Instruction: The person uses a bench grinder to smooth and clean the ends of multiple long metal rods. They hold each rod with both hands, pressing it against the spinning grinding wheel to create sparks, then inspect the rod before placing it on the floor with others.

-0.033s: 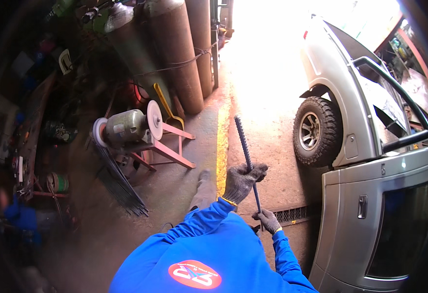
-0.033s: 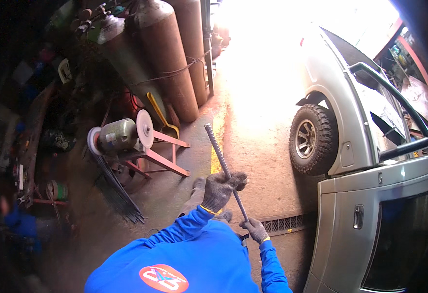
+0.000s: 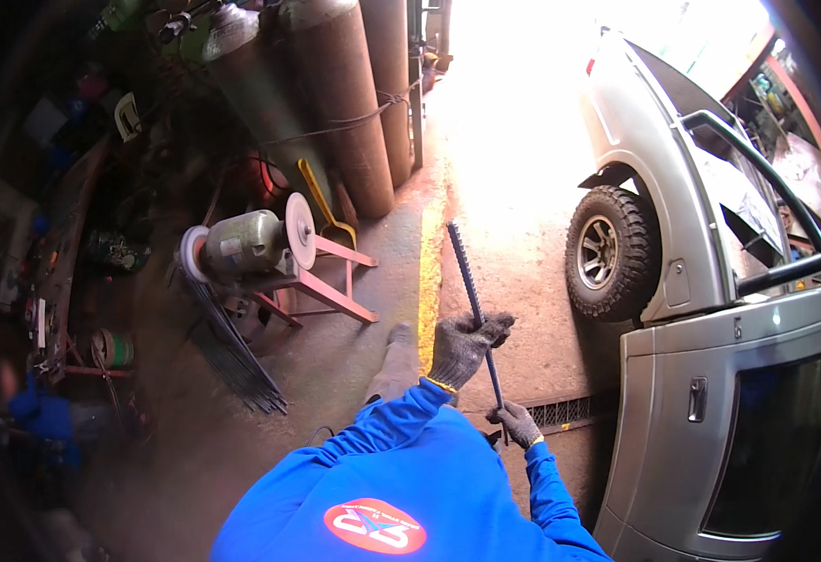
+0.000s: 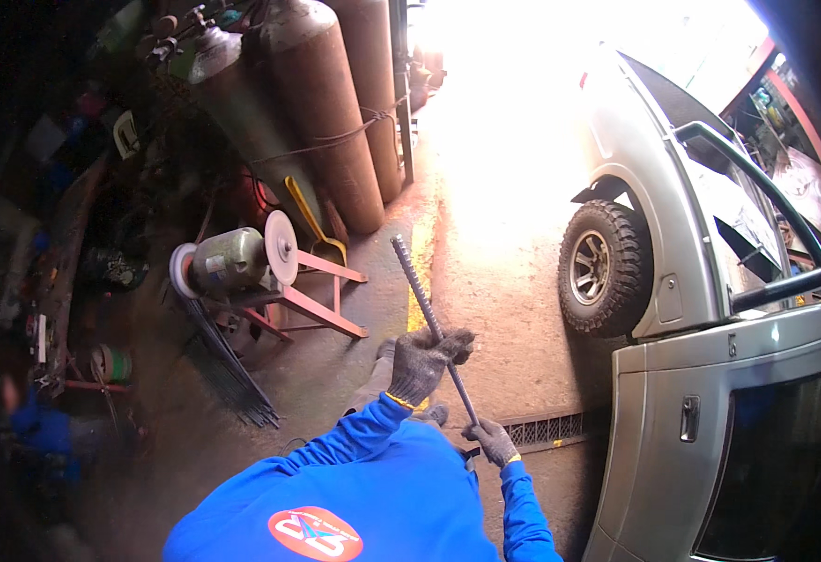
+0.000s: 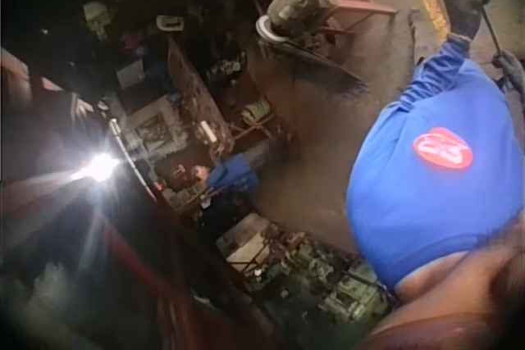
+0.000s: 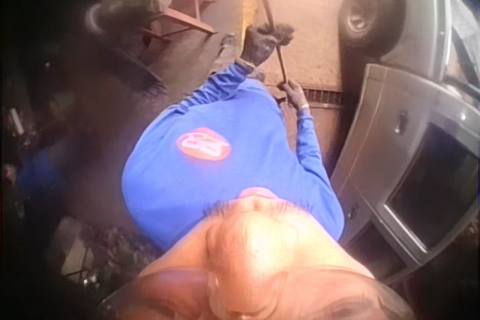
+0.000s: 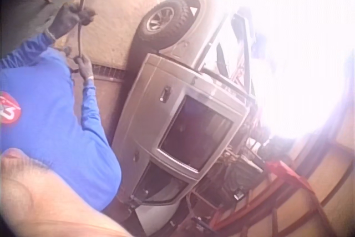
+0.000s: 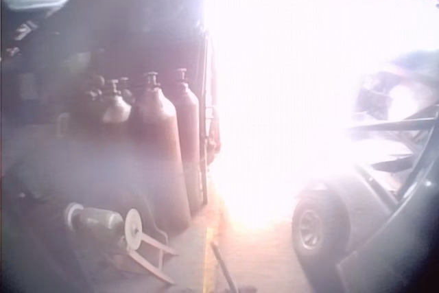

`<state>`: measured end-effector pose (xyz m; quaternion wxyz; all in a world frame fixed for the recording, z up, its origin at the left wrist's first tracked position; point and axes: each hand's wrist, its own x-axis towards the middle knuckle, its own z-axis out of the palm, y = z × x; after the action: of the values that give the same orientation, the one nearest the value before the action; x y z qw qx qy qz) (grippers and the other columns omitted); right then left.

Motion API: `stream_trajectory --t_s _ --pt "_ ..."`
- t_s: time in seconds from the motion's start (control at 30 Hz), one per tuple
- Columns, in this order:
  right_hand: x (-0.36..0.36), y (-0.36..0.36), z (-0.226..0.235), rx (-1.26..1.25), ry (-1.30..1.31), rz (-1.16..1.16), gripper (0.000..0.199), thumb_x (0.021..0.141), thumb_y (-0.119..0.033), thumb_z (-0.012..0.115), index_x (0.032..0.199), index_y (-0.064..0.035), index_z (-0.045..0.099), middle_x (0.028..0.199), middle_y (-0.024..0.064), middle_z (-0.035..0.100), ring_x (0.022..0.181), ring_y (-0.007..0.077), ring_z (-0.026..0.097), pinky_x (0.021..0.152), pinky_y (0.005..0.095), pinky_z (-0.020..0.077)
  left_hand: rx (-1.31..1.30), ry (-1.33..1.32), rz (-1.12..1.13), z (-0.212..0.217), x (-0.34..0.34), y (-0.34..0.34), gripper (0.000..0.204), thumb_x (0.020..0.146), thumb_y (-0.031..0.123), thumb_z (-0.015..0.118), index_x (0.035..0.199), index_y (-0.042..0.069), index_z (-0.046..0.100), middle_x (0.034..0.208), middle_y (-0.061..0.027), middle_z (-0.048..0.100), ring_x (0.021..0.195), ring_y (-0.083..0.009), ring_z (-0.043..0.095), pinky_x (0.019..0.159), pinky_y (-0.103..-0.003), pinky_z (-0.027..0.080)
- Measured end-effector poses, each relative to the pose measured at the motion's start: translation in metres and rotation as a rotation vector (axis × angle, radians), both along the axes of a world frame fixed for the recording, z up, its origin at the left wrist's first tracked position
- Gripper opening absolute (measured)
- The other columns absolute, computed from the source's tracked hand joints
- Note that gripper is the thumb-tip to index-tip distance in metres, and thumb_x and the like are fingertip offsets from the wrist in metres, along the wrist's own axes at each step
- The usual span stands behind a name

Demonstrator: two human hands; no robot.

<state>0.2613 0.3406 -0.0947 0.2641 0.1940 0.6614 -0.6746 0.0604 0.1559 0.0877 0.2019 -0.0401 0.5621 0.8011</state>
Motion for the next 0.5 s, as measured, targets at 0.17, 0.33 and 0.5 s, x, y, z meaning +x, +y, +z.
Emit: stream_trajectory --t_s 0.17,0.33,0.5 --pt "-0.044 -0.006 0.008 -0.003 -0.098 0.122 0.038 0.093 -0.032 0.057 0.1 0.0035 0.067 0.091 0.0121 0.071 0.084 0.0185 0.065 0.08 0.0325 0.0513 -0.105 -0.1 0.064 -0.023 -0.048 -0.028 0.025 0.085 0.02 0.076 0.09 -0.004 0.072 0.078 -0.008 0.07 0.068 -0.0131 0.064 0.064 -0.027 0.054" --pt "-0.083 -0.017 -0.003 0.412 -0.051 0.288 0.048 0.09 -0.047 0.063 0.092 0.0007 0.072 0.074 0.0102 0.068 0.071 0.0152 0.064 0.068 0.0338 0.0523 0.25 -0.234 0.241 -0.06 -0.109 -0.054 0.03 0.086 0.028 0.076 0.085 0.0 0.068 0.068 -0.0061 0.066 0.057 -0.0152 0.062 0.055 -0.028 0.053" --pt "-0.119 0.023 -0.055 0.975 -0.288 0.436 0.057 0.084 -0.065 0.056 0.095 -0.0131 0.075 0.086 0.0191 0.07 0.085 0.0361 0.07 0.076 0.045 0.0544 0.382 -0.797 0.42 -0.129 -0.164 -0.106 0.053 0.089 0.057 0.062 0.066 0.016 0.039 0.049 -0.0007 0.035 0.04 -0.0167 0.038 0.053 -0.04 0.048"
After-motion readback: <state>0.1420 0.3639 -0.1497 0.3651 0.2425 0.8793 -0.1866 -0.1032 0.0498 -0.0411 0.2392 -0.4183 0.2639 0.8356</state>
